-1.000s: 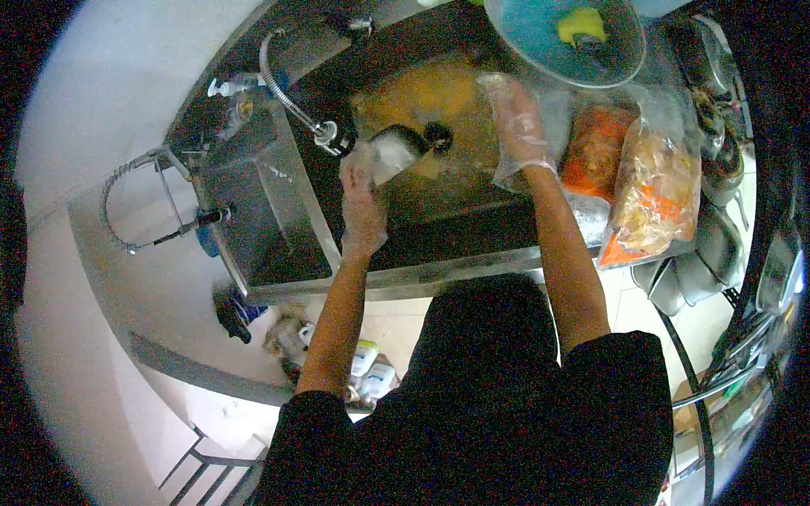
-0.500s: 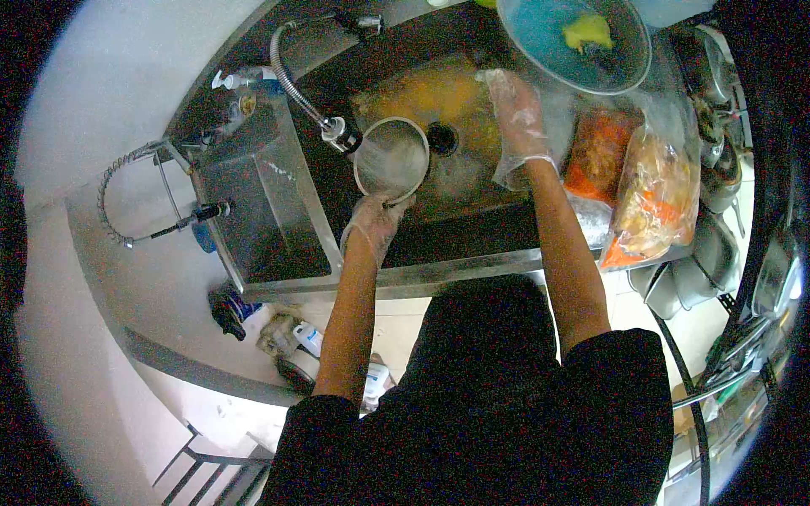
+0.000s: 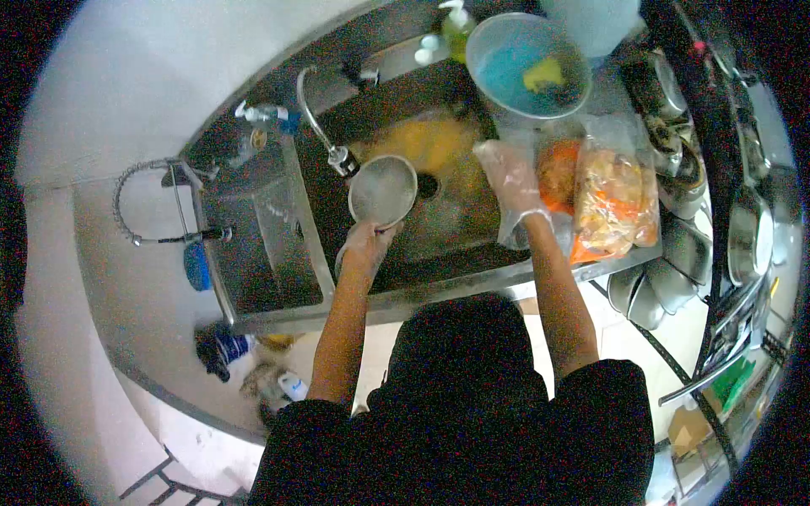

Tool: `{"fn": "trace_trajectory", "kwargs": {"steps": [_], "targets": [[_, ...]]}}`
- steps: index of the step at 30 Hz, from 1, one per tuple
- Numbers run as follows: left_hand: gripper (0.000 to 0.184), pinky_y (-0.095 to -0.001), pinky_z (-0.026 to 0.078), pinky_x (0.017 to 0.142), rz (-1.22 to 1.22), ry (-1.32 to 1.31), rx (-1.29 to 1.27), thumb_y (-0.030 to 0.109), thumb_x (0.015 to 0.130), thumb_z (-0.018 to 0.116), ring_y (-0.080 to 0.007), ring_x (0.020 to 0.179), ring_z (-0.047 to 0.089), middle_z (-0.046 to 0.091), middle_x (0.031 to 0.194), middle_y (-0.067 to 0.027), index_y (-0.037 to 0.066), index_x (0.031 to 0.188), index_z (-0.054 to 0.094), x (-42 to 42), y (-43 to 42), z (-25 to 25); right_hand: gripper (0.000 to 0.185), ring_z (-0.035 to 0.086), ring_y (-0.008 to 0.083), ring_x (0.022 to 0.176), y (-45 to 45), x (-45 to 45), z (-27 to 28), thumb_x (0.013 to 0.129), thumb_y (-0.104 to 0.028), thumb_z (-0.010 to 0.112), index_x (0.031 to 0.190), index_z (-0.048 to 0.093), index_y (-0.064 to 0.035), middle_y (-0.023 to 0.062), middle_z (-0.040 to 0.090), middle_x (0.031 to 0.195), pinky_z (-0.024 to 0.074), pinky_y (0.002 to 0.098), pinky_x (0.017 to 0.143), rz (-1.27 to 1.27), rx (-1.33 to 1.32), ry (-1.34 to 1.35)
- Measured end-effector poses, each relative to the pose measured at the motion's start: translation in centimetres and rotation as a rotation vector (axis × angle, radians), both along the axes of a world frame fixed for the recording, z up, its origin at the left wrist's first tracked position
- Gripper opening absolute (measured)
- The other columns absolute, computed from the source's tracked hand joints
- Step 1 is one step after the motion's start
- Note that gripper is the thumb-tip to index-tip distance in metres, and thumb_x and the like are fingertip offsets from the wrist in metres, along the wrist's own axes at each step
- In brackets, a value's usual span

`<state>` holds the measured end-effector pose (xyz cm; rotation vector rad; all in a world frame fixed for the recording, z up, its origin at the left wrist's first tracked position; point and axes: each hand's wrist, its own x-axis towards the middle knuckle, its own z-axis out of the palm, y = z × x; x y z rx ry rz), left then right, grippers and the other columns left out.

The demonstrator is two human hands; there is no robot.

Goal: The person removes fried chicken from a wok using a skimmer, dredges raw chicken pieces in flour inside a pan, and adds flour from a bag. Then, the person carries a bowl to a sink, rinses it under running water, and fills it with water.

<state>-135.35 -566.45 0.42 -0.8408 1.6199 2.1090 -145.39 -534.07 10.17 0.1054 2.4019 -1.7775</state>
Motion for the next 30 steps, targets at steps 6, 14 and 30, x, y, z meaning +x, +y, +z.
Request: {"fn": "trace_trajectory", "kwargs": {"steps": [6, 14, 30], "targets": [[0.033, -0.0311, 0.048, 0.094, -0.18, 0.02, -0.231, 0.012, 0.09, 0.057, -0.0234, 0.107, 0.057, 0.057, 0.12, -0.0166, -0.01, 0.115, 0.053, -0.4, 1.4, 4.0, 0.035, 0.055, 0.0104, 0.066, 2.6, 6.0, 3.8, 0.091, -0.034, 0.057, 0.108, 0.063, -0.0038, 0.004, 0.059, 0.084, 0.0452, 0.0262, 0.054, -0.006, 0.107, 0.013], [0.043, -0.0427, 0.043, 0.092, -0.611, 0.31, -0.977, 0.036, 0.087, 0.061, -0.0339, 0.096, 0.059, 0.064, 0.104, -0.0234, -0.003, 0.106, 0.063, 3.6, 3.1, 11.7, 0.039, 0.057, 0.0274, 0.106, 10.7, 15.9, -0.4, 0.091, -0.026, 0.057, 0.121, 0.053, -0.0026, 0.0145, 0.058, 0.118, 0.0457, 0.0389, 0.091, -0.116, 0.427, 0.106], [0.059, -0.0425, 0.047, 0.087, -0.785, 0.392, -1.24, 0.057, 0.084, 0.054, -0.0396, 0.098, 0.06, 0.065, 0.106, -0.0202, 0.005, 0.108, 0.067, 2.0, 3.6, 6.7, 0.032, 0.06, 0.0222, 0.067, 21.3, 54.0, -18.5, 0.094, -0.034, 0.051, 0.103, 0.058, -0.0047, 0.0119, 0.064, 0.087, 0.0517, 0.037, 0.061, -0.84, -0.816, -0.357]]}}
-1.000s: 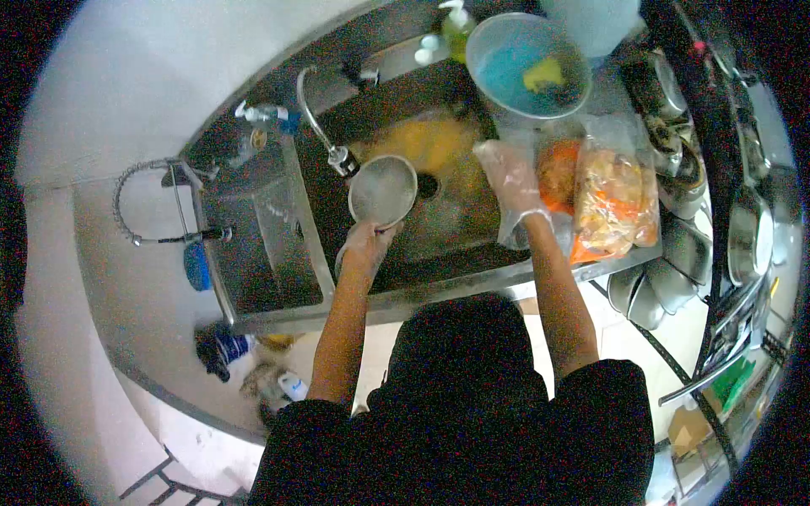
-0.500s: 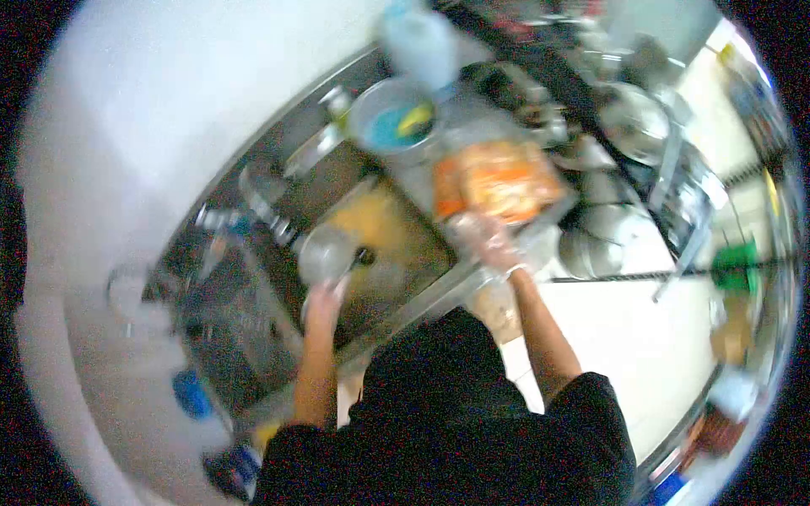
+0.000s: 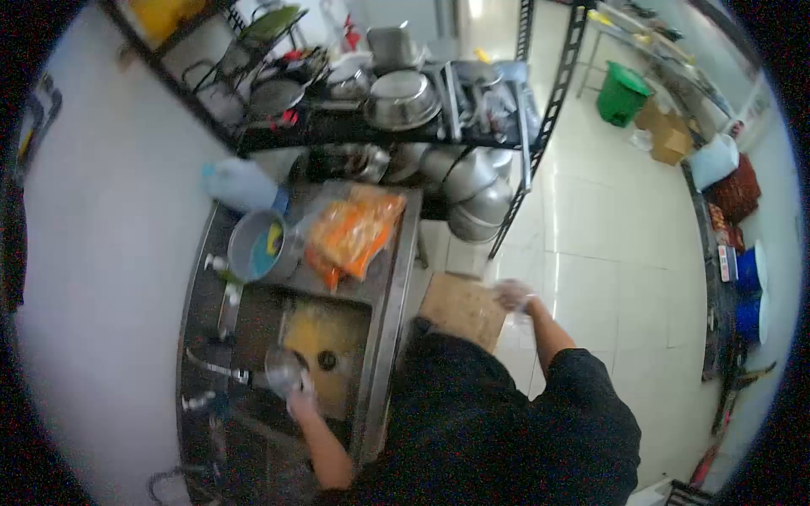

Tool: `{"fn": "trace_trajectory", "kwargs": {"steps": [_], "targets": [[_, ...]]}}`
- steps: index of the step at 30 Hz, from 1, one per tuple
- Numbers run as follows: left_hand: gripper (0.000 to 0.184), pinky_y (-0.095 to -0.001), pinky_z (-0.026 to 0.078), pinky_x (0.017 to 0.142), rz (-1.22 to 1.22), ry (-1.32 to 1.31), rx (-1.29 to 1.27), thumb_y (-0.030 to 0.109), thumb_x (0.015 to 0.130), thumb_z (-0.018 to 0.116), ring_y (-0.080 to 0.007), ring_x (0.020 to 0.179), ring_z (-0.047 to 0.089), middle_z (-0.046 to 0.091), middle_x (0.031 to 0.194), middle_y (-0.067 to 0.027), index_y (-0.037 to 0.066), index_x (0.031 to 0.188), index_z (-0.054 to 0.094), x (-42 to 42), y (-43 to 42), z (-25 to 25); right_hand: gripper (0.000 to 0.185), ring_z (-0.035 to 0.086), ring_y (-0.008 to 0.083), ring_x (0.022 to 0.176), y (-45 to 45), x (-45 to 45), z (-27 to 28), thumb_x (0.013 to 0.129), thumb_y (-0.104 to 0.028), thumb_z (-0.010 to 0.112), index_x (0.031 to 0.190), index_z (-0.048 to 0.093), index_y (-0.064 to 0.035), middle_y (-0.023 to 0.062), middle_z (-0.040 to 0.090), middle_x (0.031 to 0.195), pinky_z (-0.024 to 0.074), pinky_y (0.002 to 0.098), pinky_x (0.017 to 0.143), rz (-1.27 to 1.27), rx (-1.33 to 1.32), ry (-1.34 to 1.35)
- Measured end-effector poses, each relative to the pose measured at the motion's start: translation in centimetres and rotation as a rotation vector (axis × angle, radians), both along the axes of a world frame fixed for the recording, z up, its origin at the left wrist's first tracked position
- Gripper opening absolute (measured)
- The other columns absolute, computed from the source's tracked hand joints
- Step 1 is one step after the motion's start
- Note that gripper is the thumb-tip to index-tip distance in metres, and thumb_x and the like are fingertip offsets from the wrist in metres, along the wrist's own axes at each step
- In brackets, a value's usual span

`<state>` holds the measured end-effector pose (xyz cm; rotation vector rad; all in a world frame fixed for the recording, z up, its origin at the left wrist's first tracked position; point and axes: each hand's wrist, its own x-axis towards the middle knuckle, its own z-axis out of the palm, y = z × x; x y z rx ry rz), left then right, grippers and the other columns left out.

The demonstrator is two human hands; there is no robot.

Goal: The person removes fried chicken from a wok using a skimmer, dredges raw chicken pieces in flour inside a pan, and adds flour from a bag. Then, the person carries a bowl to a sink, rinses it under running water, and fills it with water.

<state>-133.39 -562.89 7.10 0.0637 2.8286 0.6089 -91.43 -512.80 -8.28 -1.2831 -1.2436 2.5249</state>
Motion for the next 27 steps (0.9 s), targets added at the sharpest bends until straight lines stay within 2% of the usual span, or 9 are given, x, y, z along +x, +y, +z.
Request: {"fn": "trace_trajectory", "kwargs": {"steps": [1, 2, 3, 5, 8, 16, 19, 21, 27], "targets": [[0.06, -0.0424, 0.047, 0.086, -0.011, 0.015, 0.077, 0.056, 0.084, 0.054, -0.0401, 0.097, 0.06, 0.065, 0.104, -0.0214, 0.004, 0.11, 0.066, -0.2, -0.1, -0.8, 0.02, 0.052, 0.0212, 0.051, -0.3, 3.8, 0.2, 0.092, -0.027, 0.054, 0.087, 0.056, -0.0077, 0.0094, 0.058, 0.067, 0.0446, 0.0369, 0.046, -0.124, -0.162, -0.146], [0.06, -0.0423, 0.047, 0.085, -0.023, 0.028, 0.153, 0.055, 0.084, 0.054, -0.0405, 0.095, 0.06, 0.065, 0.103, -0.0225, 0.003, 0.111, 0.065, -0.5, -0.2, -1.6, 0.031, 0.042, 0.0178, 0.04, -1.9, 6.5, 2.5, 0.088, -0.024, 0.061, 0.067, 0.045, -0.0075, 0.0042, 0.04, 0.049, 0.0346, 0.0318, 0.039, -0.268, -0.079, -0.319], [0.062, -0.0399, 0.048, 0.082, -0.039, 0.061, 0.451, 0.051, 0.084, 0.059, -0.0381, 0.092, 0.062, 0.065, 0.096, -0.026, -0.007, 0.107, 0.063, -0.7, -0.7, -3.2, 0.024, 0.046, 0.0189, 0.043, -2.3, 10.7, -0.6, 0.086, -0.019, 0.061, 0.07, 0.053, -0.0045, 0.0063, 0.045, 0.052, 0.0374, 0.033, 0.04, -0.316, 0.016, -0.509], [0.058, -0.0396, 0.048, 0.081, 0.03, 0.005, 0.148, 0.048, 0.084, 0.06, -0.0353, 0.09, 0.062, 0.065, 0.095, -0.0248, -0.006, 0.107, 0.062, 1.0, 0.9, 0.7, 0.021, 0.05, 0.0217, 0.044, -4.1, 16.7, -1.3, 0.086, -0.021, 0.062, 0.076, 0.059, -0.0021, 0.0089, 0.05, 0.054, 0.0403, 0.0351, 0.04, -0.434, 0.056, -0.51], [0.052, -0.0393, 0.048, 0.08, 0.187, -0.132, 0.006, 0.046, 0.086, 0.058, -0.0316, 0.087, 0.062, 0.065, 0.096, -0.0216, -0.001, 0.109, 0.062, 2.0, 2.9, 4.4, 0.022, 0.054, 0.0248, 0.046, -3.8, 21.4, -5.3, 0.084, -0.024, 0.064, 0.086, 0.063, -0.0022, 0.0119, 0.056, 0.06, 0.0429, 0.0374, 0.041, -0.166, -0.101, -0.538], [0.05, -0.041, 0.046, 0.088, 0.16, -0.005, -0.149, 0.048, 0.087, 0.057, -0.0377, 0.103, 0.06, 0.061, 0.113, -0.0232, 0.005, 0.111, 0.066, 3.8, 4.5, 5.7, 0.021, 0.048, 0.0147, 0.046, 3.4, 8.3, 4.4, 0.086, -0.028, 0.062, 0.092, 0.06, -0.0081, 0.0043, 0.05, 0.06, 0.041, 0.0308, 0.039, 0.28, 0.319, -0.65], [0.053, -0.0426, 0.046, 0.09, 0.276, 0.092, 0.119, 0.05, 0.086, 0.058, -0.04, 0.103, 0.059, 0.062, 0.112, -0.0236, 0.004, 0.11, 0.066, 4.0, 4.7, 4.6, 0.019, 0.048, 0.0124, 0.048, 10.8, 8.1, 0.7, 0.09, -0.028, 0.058, 0.092, 0.06, -0.0088, 0.0026, 0.051, 0.063, 0.0399, 0.0277, 0.038, 0.413, 0.602, -0.55], [0.055, -0.0434, 0.046, 0.09, 0.24, 0.094, -0.089, 0.053, 0.085, 0.057, -0.0409, 0.102, 0.059, 0.062, 0.111, -0.0234, 0.004, 0.109, 0.066, 3.0, 3.6, 3.9, 0.029, 0.049, 0.0127, 0.05, 12.0, 7.4, 4.8, 0.088, -0.035, 0.061, 0.094, 0.06, -0.0073, 0.0039, 0.055, 0.065, 0.0427, 0.0307, 0.045, 0.102, 0.42, -0.313], [0.06, -0.0467, 0.048, 0.082, 0.172, 0.196, -0.18, 0.058, 0.084, 0.049, -0.0414, 0.091, 0.062, 0.066, 0.097, -0.0216, 0.004, 0.099, 0.07, 4.8, 6.1, 7.5, 0.036, 0.053, 0.0136, 0.052, 11.0, 11.8, 6.7, 0.085, -0.04, 0.064, 0.098, 0.058, -0.0066, 0.0062, 0.057, 0.066, 0.0455, 0.0314, 0.048, 0.148, 0.58, -0.636]]}}
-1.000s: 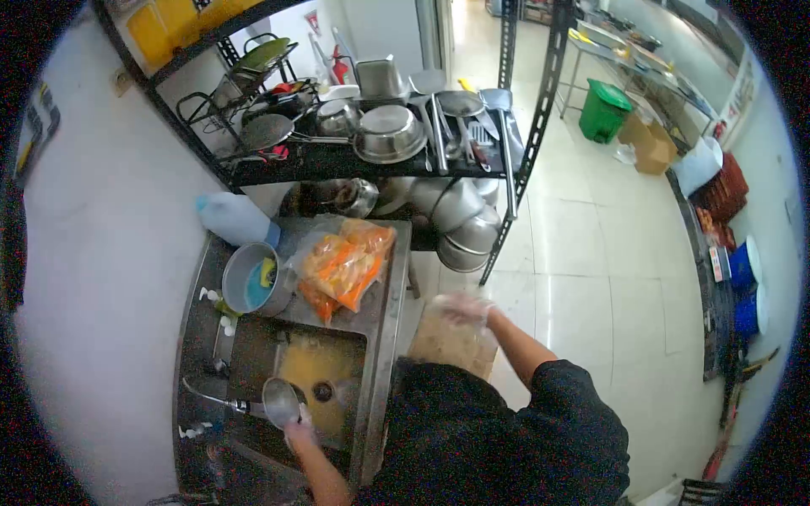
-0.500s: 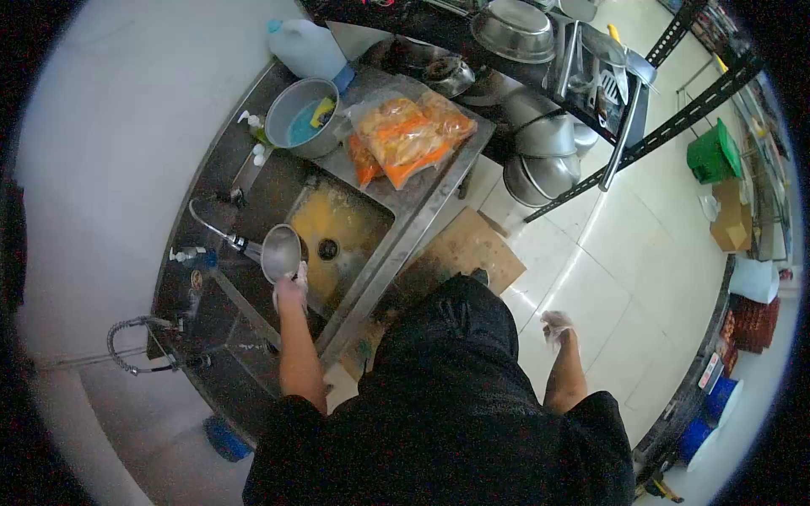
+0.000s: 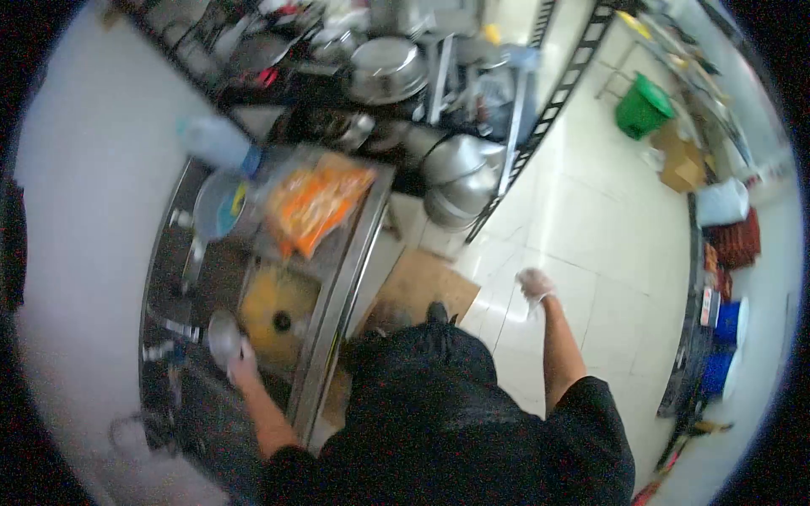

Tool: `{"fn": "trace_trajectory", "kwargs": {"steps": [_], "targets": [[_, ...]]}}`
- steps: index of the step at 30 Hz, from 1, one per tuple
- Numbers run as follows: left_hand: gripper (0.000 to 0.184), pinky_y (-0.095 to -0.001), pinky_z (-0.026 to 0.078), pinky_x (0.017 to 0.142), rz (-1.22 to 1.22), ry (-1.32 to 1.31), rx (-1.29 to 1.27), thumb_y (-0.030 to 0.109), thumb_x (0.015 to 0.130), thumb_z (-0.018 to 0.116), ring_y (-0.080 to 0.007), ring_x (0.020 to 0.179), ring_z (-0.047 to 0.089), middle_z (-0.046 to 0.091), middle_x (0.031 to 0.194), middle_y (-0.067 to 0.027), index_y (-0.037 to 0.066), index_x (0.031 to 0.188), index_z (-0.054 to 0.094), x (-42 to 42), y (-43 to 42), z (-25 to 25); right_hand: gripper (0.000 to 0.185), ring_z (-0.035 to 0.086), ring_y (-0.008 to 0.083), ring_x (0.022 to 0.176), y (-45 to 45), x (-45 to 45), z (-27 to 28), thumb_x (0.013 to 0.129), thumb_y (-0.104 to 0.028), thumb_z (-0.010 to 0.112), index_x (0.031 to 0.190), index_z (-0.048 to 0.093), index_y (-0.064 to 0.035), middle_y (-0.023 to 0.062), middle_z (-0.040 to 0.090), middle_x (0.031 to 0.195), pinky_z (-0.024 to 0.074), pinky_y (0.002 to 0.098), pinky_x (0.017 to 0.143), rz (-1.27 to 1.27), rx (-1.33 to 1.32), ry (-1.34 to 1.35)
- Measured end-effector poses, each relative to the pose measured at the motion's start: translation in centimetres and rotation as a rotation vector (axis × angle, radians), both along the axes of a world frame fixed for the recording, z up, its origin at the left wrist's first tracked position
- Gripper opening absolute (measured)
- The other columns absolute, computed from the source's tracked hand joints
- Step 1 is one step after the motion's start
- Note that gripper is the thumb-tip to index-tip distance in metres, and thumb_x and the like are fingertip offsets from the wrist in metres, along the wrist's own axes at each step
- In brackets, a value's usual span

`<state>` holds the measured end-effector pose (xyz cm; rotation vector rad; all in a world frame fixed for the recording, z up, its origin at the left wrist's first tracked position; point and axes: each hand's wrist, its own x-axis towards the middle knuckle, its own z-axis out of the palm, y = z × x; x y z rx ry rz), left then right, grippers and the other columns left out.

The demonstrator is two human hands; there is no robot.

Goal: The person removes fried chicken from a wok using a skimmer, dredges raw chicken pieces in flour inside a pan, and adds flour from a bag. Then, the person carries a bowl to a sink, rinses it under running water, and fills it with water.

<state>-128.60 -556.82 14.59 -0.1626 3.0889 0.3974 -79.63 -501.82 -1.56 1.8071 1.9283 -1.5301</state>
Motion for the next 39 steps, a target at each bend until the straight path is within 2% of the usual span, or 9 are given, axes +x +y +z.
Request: {"fn": "trace_trajectory", "kwargs": {"steps": [6, 9, 14, 16, 21, 24, 26, 27, 39], "targets": [[0.05, -0.0454, 0.047, 0.068, -0.19, 0.154, 0.252, 0.039, 0.086, 0.061, -0.0393, 0.072, 0.061, 0.063, 0.08, -0.0299, -0.011, 0.086, 0.064, -2.3, -5.4, -8.5, 0.02, 0.049, 0.0163, 0.048, -13.3, 6.5, 1.7, 0.086, -0.025, 0.062, 0.081, 0.052, -0.0086, 0.0048, 0.051, 0.063, 0.0423, 0.0318, 0.041, -0.712, -0.359, 0.335], [0.043, -0.0431, 0.047, 0.065, -0.053, -0.064, 0.166, 0.031, 0.087, 0.062, -0.0349, 0.071, 0.062, 0.064, 0.077, -0.027, -0.011, 0.082, 0.064, -2.2, -5.5, -7.5, 0.026, 0.05, 0.0182, 0.049, -19.5, 10.7, -2.0, 0.088, -0.029, 0.061, 0.095, 0.057, -0.0048, 0.0077, 0.053, 0.065, 0.0437, 0.0324, 0.042, -0.61, -0.538, 0.233], [0.036, -0.0396, 0.052, 0.08, 0.191, -0.285, 0.964, 0.019, 0.088, 0.056, -0.0293, 0.09, 0.058, 0.06, 0.1, -0.0202, -0.013, 0.105, 0.057, -3.3, -6.7, -7.2, 0.037, 0.053, 0.0203, 0.056, -26.5, 8.7, 1.5, 0.089, -0.038, 0.058, 0.104, 0.057, -0.0041, 0.0116, 0.055, 0.077, 0.0466, 0.0365, 0.048, -0.739, -0.458, 0.153], [0.038, -0.0399, 0.05, 0.09, 0.82, -0.31, 1.742, 0.014, 0.087, 0.054, -0.0294, 0.102, 0.054, 0.054, 0.115, -0.0211, -0.013, 0.115, 0.051, -5.4, -8.2, -11.4, 0.038, 0.054, 0.0223, 0.058, -26.9, 6.8, 3.0, 0.088, -0.04, 0.058, 0.102, 0.057, -0.0041, 0.0127, 0.056, 0.078, 0.0476, 0.0389, 0.05, -0.655, -0.444, 0.103], [0.041, -0.0421, 0.043, 0.101, -0.07, -0.429, 1.179, 0.014, 0.088, 0.049, -0.032, 0.112, 0.049, 0.049, 0.122, -0.0209, -0.01, 0.121, 0.046, -6.1, -14.5, -19.5, 0.044, 0.056, 0.0237, 0.058, -25.7, 8.2, 0.8, 0.087, -0.044, 0.061, 0.103, 0.059, -0.0032, 0.0143, 0.057, 0.078, 0.0491, 0.0398, 0.051, -0.483, -0.415, -0.079], [0.037, -0.0366, 0.043, 0.095, -0.174, -0.37, 1.188, 0.018, 0.094, 0.046, -0.0251, 0.107, 0.05, 0.053, 0.12, -0.0178, -0.009, 0.119, 0.051, -6.1, -14.8, -20.3, 0.039, 0.055, 0.0211, 0.062, -21.9, 6.2, 3.7, 0.088, -0.041, 0.059, 0.103, 0.058, -0.0053, 0.0131, 0.056, 0.079, 0.0476, 0.0358, 0.05, -0.323, -0.333, 0.093], [0.036, -0.035, 0.042, 0.097, -0.081, -0.423, 1.033, 0.018, 0.096, 0.044, -0.0232, 0.109, 0.051, 0.054, 0.121, -0.0172, -0.009, 0.118, 0.053, -5.2, -12.9, -15.8, 0.041, 0.056, 0.0203, 0.063, -19.9, 1.2, 6.5, 0.088, -0.044, 0.057, 0.105, 0.059, -0.0068, 0.0121, 0.056, 0.081, 0.0481, 0.0347, 0.05, -0.275, -0.312, -0.02], [0.037, -0.0366, 0.04, 0.1, 0.362, -0.451, 1.738, 0.018, 0.096, 0.045, -0.0252, 0.112, 0.051, 0.053, 0.123, -0.0172, -0.008, 0.122, 0.05, -4.6, -11.4, -13.1, 0.041, 0.056, 0.0196, 0.064, -19.0, -2.2, 7.8, 0.088, -0.044, 0.057, 0.107, 0.059, -0.0085, 0.0111, 0.057, 0.081, 0.0486, 0.0339, 0.052, -0.21, -0.285, -0.073], [0.036, -0.0519, 0.057, 0.08, 0.936, -0.443, 1.643, -0.004, 0.084, 0.046, -0.0425, 0.091, 0.063, 0.052, 0.116, -0.028, -0.013, 0.118, 0.04, -6.1, -10.9, -14.2, 0.039, 0.056, 0.0164, 0.067, -18.8, -11.0, 12.2, 0.085, -0.043, 0.058, 0.108, 0.06, -0.0118, 0.0075, 0.057, 0.085, 0.0491, 0.0307, 0.054, 0.095, -0.157, -0.24]]}}
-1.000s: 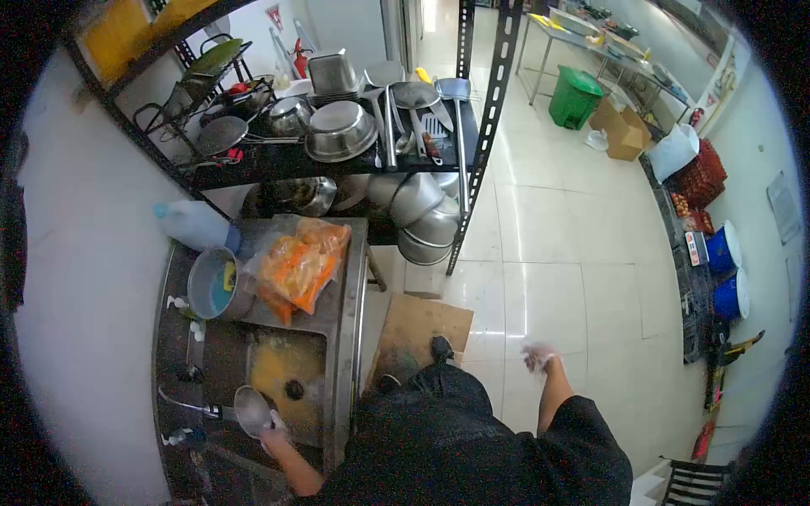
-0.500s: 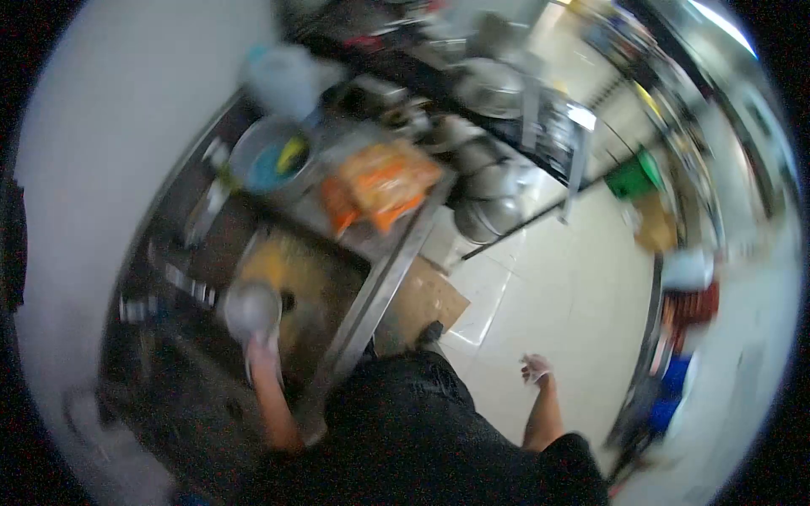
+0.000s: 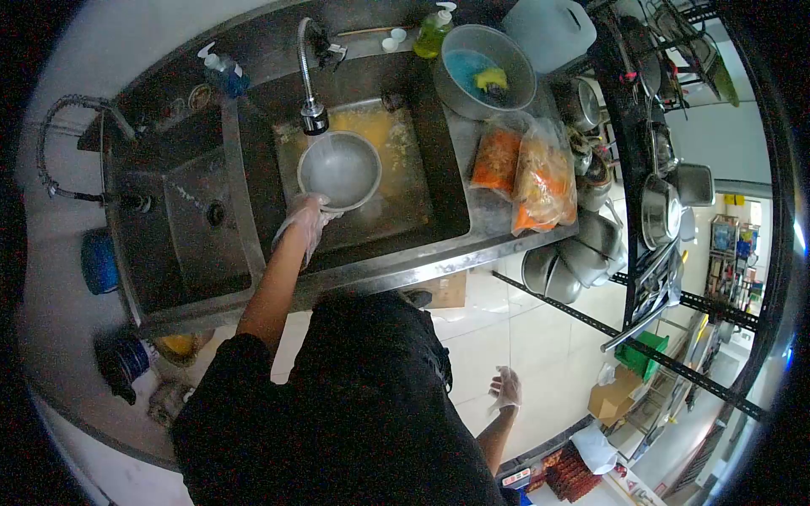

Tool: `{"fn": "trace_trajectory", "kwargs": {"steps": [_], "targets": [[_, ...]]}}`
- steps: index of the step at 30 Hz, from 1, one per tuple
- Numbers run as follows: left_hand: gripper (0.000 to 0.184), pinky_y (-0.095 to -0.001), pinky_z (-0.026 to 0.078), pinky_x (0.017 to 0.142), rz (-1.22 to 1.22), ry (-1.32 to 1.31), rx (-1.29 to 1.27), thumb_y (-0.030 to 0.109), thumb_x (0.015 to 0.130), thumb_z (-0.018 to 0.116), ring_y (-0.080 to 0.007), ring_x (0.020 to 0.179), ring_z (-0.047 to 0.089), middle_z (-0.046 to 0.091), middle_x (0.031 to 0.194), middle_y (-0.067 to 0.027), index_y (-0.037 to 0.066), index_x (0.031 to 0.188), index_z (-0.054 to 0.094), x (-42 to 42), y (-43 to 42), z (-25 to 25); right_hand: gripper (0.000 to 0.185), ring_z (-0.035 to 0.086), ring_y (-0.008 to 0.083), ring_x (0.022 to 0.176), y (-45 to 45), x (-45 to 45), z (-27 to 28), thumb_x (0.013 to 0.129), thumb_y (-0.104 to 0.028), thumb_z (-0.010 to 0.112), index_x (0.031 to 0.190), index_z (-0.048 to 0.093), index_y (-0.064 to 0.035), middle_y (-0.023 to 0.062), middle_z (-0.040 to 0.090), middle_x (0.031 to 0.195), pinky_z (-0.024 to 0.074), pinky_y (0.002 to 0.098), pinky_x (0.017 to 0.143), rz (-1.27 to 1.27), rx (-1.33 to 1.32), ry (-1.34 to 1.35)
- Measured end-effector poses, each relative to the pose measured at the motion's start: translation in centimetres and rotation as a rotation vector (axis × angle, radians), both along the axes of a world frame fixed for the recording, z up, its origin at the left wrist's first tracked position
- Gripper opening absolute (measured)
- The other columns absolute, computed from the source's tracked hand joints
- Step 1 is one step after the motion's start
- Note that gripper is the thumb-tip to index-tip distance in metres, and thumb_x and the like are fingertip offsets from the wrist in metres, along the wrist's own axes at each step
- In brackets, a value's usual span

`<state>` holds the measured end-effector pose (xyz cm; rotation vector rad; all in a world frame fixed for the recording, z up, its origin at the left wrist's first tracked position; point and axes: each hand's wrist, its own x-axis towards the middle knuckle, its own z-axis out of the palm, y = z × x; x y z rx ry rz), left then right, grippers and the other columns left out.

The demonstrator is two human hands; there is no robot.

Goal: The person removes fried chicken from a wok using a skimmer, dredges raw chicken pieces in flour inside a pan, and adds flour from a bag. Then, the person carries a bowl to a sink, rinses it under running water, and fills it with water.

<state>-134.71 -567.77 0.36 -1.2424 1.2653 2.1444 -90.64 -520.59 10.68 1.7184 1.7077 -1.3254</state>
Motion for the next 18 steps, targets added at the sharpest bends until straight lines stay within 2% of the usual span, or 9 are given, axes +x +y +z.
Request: {"fn": "trace_trajectory", "kwargs": {"steps": [1, 4, 8, 10, 13, 18], "targets": [[0.037, -0.0538, 0.057, 0.08, 0.022, -0.001, 0.031, -0.006, 0.083, 0.047, -0.0432, 0.091, 0.062, 0.051, 0.117, -0.0285, -0.013, 0.118, 0.039, 0.0, -0.1, -0.1, 0.038, 0.056, 0.0164, 0.067, 0.0, 0.9, -0.3, 0.085, -0.042, 0.058, 0.107, 0.06, -0.0119, 0.0076, 0.057, 0.085, 0.0491, 0.0307, 0.054, -0.009, -0.001, -0.033], [0.04, -0.0423, 0.054, 0.088, -0.059, 0.018, 0.022, 0.008, 0.089, 0.045, -0.0344, 0.102, 0.061, 0.053, 0.12, -0.0226, -0.005, 0.126, 0.04, 0.1, -0.2, -1.6, 0.039, 0.057, 0.0197, 0.068, -1.0, 3.2, -0.8, 0.084, -0.043, 0.058, 0.106, 0.06, -0.0113, 0.01, 0.059, 0.085, 0.0501, 0.0337, 0.056, -0.048, -0.028, -0.072], [0.04, -0.0427, 0.051, 0.093, -0.087, 0.054, 0.036, 0.012, 0.09, 0.042, -0.0364, 0.103, 0.06, 0.052, 0.122, -0.0201, -0.005, 0.126, 0.041, -0.2, 0.2, -3.6, 0.039, 0.058, 0.0223, 0.069, -1.2, 5.9, -2.3, 0.084, -0.042, 0.057, 0.107, 0.06, -0.0104, 0.0125, 0.059, 0.086, 0.0501, 0.035, 0.055, -0.103, -0.035, -0.144], [0.04, -0.0423, 0.049, 0.095, -0.088, -0.015, 0.017, 0.014, 0.091, 0.041, -0.0372, 0.103, 0.06, 0.052, 0.123, -0.0189, -0.005, 0.125, 0.042, -0.2, -0.3, -1.7, 0.036, 0.058, 0.0218, 0.068, -2.4, 7.1, -1.8, 0.085, -0.038, 0.057, 0.106, 0.06, -0.0094, 0.0123, 0.059, 0.084, 0.0495, 0.0348, 0.053, -0.142, -0.05, -0.166], [0.042, -0.036, 0.054, 0.075, -0.228, 0.032, -0.01, 0.009, 0.088, 0.043, -0.0359, 0.089, 0.066, 0.059, 0.11, -0.0237, -0.01, 0.124, 0.039, -0.2, -1.1, -0.4, 0.035, 0.058, 0.021, 0.067, -3.5, 9.1, -1.4, 0.085, -0.037, 0.058, 0.105, 0.06, -0.0088, 0.012, 0.058, 0.082, 0.049, 0.0348, 0.051, -0.182, -0.08, -0.127], [0.044, -0.0408, 0.054, 0.085, -0.001, 0.036, 0.014, 0.006, 0.086, 0.043, -0.0407, 0.098, 0.062, 0.055, 0.117, -0.0259, -0.012, 0.126, 0.038, -0.2, 0.2, 2.3, 0.035, 0.057, 0.0213, 0.064, -4.1, 12.8, -2.8, 0.085, -0.04, 0.059, 0.103, 0.06, -0.01, 0.0117, 0.058, 0.08, 0.0489, 0.0357, 0.05, -0.257, -0.082, -0.08]]}}
